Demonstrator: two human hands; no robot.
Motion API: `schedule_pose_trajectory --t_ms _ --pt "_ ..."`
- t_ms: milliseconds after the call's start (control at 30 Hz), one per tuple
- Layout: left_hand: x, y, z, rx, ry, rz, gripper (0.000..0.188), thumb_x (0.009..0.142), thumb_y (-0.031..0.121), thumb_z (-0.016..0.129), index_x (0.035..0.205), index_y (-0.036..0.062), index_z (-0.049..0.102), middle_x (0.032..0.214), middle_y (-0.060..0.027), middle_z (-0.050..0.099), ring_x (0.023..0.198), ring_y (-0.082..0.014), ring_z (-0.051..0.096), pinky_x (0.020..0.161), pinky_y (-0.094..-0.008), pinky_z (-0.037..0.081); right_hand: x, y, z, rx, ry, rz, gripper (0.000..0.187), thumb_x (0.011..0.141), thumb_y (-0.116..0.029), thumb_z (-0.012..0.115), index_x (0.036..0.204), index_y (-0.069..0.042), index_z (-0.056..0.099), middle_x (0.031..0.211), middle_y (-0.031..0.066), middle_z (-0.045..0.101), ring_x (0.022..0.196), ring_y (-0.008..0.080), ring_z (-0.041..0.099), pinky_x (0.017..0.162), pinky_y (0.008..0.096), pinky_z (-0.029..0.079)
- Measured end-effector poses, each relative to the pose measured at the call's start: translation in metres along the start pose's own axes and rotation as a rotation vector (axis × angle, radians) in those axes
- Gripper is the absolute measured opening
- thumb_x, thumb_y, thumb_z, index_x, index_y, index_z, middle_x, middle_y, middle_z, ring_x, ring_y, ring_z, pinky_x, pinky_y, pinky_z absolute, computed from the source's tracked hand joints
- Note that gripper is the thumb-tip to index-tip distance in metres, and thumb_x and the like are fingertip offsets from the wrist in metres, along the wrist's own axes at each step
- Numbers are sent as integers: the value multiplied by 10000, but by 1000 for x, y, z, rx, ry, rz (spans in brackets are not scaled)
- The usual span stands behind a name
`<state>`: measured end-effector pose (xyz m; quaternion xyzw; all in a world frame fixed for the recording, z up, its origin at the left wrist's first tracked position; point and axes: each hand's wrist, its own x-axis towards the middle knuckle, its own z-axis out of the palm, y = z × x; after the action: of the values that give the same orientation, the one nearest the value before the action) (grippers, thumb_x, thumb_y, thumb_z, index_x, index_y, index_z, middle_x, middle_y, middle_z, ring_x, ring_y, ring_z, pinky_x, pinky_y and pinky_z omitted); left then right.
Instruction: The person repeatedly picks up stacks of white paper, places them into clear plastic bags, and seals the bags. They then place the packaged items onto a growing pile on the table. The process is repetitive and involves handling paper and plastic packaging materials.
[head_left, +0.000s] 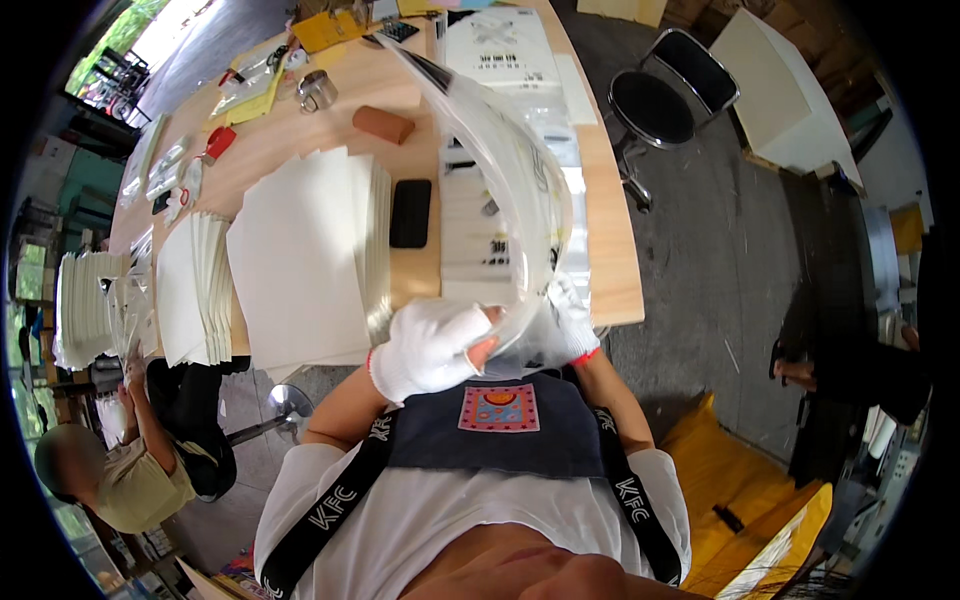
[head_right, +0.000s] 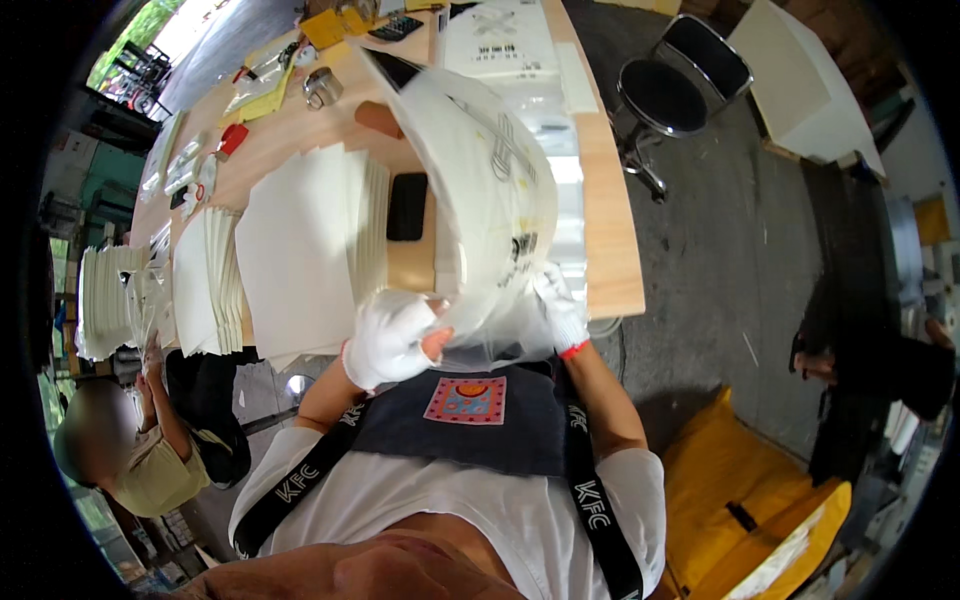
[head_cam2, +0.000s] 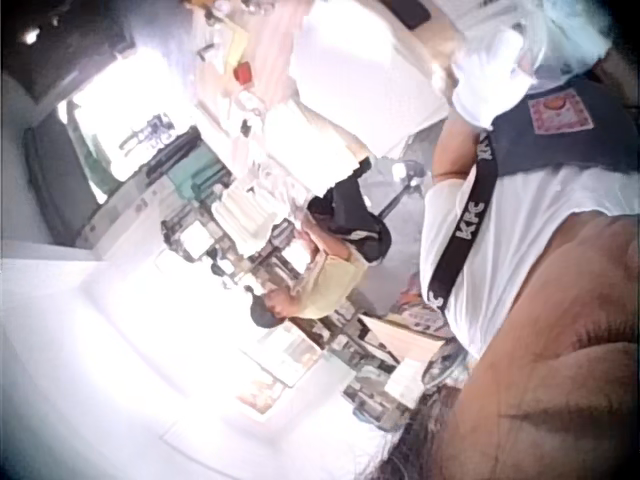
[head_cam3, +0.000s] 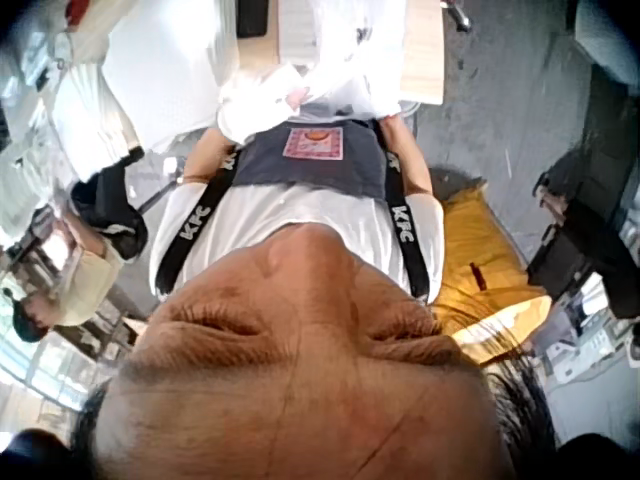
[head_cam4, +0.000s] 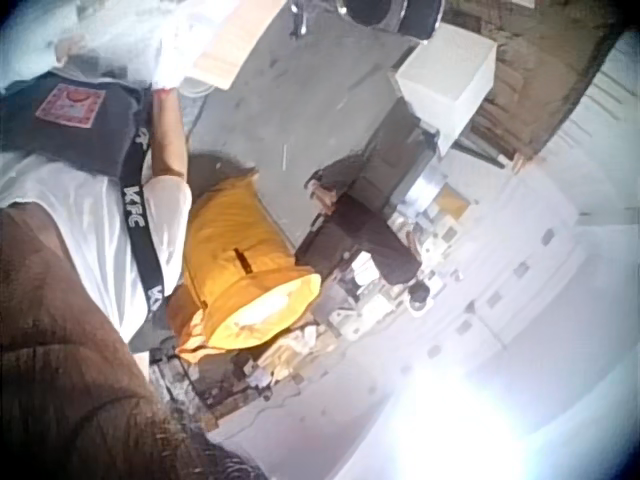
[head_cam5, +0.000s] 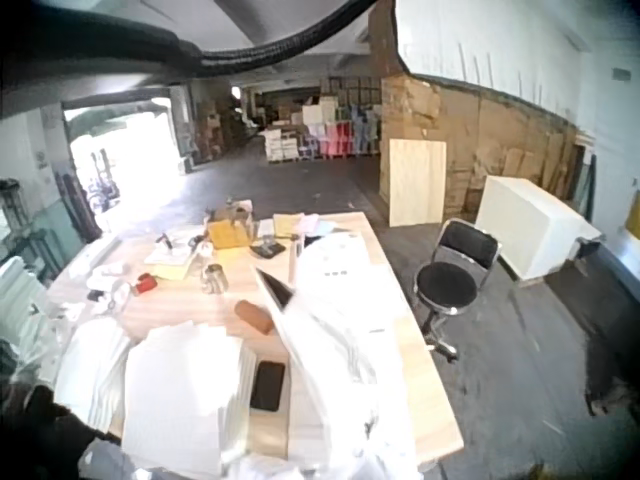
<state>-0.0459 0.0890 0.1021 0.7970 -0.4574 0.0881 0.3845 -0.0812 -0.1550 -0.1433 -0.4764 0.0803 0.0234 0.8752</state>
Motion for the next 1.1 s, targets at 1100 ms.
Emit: schedule_pose_trajectory --t_ms 1100 --pt "221 -401 106 294 405 -1254 470 886 379 582 1284 147 491 1211 -213 583 1148 -411 548 931 -473 429 448 -159 -61 -913 360 -28 726 903 -548 582 1415 -58 425 1210 256 618 1185 349 576 1008 359 407"
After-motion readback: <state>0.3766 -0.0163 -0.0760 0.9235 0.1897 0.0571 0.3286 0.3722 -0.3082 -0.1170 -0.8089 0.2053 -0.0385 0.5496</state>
